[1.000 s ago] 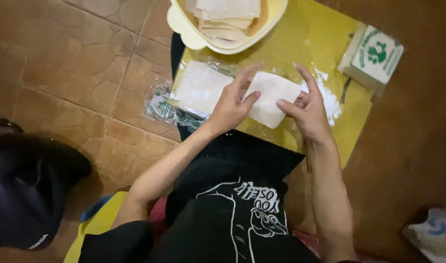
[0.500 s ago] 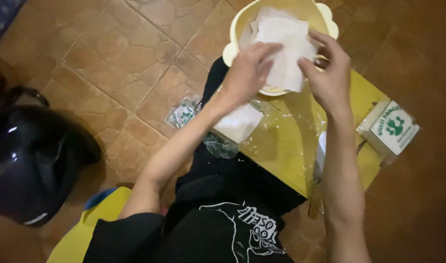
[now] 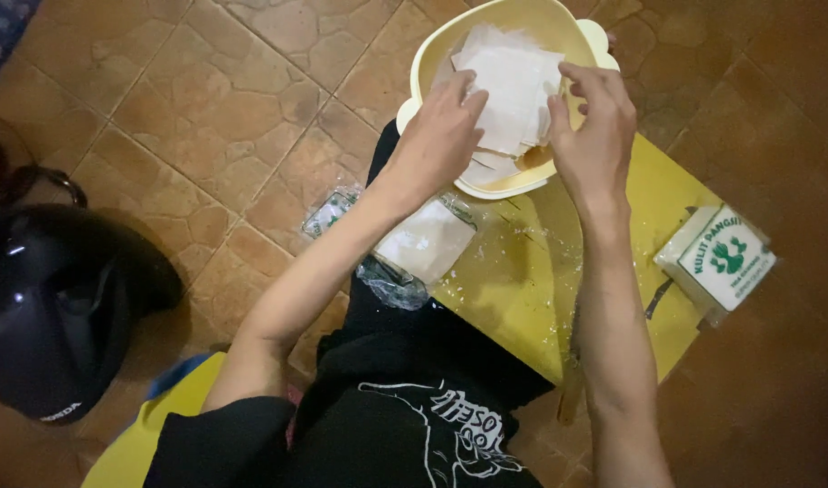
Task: Cutting square dough wrappers into smaller pieces and dusting them with flour to prevent sticking.
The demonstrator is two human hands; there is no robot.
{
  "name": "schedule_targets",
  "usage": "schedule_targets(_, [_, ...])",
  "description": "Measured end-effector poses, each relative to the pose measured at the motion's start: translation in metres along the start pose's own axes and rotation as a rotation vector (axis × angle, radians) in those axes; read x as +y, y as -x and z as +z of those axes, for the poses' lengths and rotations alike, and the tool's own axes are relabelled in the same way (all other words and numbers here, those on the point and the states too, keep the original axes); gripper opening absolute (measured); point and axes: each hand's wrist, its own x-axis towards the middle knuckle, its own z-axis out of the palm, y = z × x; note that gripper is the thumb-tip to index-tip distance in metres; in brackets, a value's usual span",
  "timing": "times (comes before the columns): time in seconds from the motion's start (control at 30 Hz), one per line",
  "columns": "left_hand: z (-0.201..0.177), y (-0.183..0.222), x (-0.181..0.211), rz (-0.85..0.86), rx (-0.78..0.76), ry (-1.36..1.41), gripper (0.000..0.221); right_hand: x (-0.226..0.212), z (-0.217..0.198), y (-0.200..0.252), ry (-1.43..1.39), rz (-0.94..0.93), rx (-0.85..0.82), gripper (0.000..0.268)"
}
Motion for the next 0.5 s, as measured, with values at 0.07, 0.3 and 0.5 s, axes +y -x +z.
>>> schedule_targets(0.07, [0.002,0.002,0.0,0.065,0.003,-0.185,0.042,0.007,-0.001,0.004,-0.002,-0.046,-0.019,0.03])
schedule_targets(0.3, [0.0,-0.018,0.018,-0.055,-0.132,-0.416,0.106,0.007,-0.005,0.003,0.027,-0.008,-0.07,0.032])
schedule_targets(0.5, [0.008,-0.023,0.016,0.012,-0.015,-0.319,0.087,0.018,-0.001,-0.003,0.143,0.097,-0.153,0.038])
